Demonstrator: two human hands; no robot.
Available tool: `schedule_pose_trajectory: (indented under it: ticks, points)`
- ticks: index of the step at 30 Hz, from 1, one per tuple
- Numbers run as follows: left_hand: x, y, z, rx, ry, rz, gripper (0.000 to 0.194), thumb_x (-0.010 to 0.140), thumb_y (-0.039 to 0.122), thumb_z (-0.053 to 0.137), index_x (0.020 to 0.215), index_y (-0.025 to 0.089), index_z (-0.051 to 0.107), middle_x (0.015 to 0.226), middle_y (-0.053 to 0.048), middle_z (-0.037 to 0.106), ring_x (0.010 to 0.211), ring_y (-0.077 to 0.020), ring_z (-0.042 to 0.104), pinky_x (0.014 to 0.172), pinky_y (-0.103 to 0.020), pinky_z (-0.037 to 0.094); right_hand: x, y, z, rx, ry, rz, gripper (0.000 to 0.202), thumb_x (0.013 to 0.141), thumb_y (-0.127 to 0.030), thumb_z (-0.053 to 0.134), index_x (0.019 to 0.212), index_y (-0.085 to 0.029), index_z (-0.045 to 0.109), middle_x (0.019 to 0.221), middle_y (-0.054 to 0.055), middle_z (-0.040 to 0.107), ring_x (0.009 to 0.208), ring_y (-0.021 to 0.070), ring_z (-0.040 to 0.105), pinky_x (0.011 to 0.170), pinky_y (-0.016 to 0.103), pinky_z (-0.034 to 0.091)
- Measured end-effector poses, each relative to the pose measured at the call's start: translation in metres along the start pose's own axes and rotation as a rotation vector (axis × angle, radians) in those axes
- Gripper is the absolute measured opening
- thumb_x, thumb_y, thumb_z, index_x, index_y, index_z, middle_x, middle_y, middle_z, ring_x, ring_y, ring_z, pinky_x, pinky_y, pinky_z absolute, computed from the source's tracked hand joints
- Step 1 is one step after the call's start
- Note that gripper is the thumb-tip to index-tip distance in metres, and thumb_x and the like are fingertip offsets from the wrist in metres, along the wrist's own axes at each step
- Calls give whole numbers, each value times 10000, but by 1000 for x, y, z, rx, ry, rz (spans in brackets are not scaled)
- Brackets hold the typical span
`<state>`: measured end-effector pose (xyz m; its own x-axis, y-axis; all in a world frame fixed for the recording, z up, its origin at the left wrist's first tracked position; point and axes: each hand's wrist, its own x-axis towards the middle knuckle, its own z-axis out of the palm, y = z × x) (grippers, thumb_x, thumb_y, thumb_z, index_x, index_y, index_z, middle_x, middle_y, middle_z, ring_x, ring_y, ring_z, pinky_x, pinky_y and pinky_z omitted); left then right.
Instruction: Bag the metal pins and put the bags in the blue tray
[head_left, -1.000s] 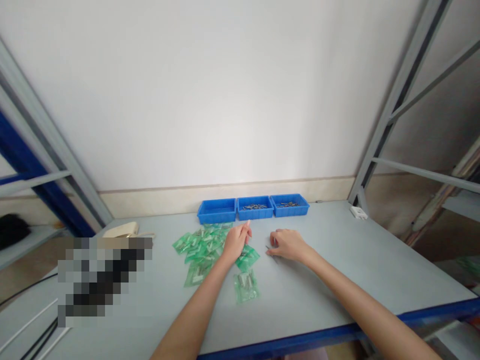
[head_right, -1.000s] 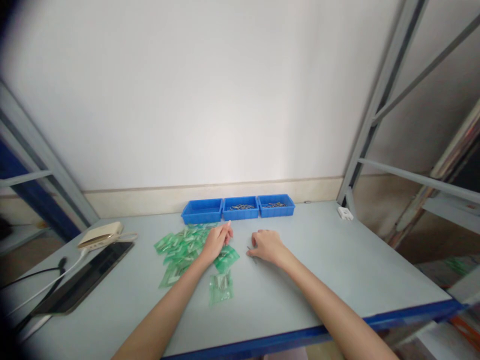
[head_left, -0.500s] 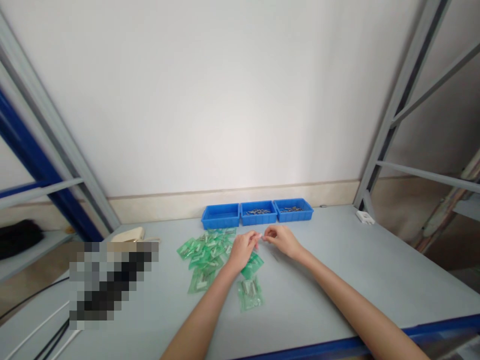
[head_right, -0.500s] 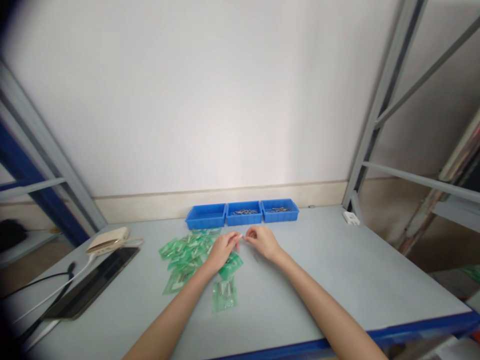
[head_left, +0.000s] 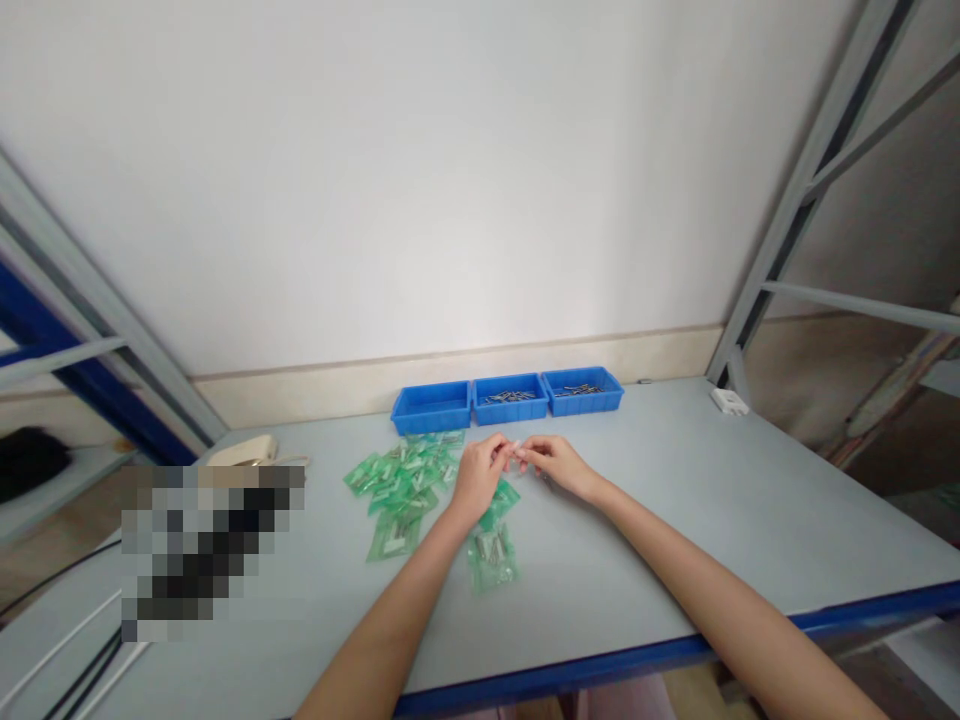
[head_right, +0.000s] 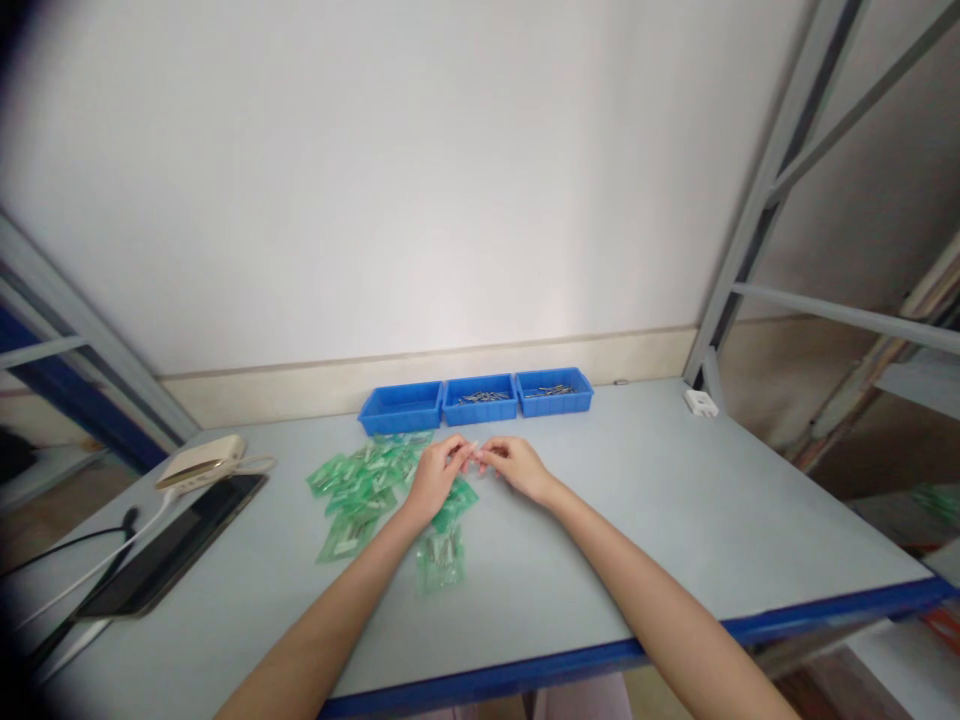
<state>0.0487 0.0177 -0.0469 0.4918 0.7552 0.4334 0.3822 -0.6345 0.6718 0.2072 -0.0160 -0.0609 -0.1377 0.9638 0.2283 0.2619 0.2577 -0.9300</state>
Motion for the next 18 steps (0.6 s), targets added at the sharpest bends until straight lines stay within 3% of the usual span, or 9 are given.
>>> schedule_pose_trajectory:
  ticks: [5,11,18]
  points:
    - [0,1,0,-13,-39,-35,402,867,414,388,552,179,473,473,28,491,484,-124,486,570,-237,345,1,2,-3,-58,84,17,247,774,-382,547,695,-153,595,623,7,603,534,111,467,560,240,378]
    - [-1,2,1,-131,-58,-10,331,871,395,374,642,181,480,534,32,509,510,-115,474,567,-229,350,0,1,-4,-92,209,-77,200,730,-365,604,758,-169,583,723,12,615,666,138,526,632,244,388]
    - [-2,8,1,-184,-94,-85,419,856,454,370,542,181,422,453,45,403,452,-104,403,516,-232,321,-3,-1,-2,-121,138,-86,379,861,-430,428,599,-171,516,580,-9,533,586,123,483,626,247,377]
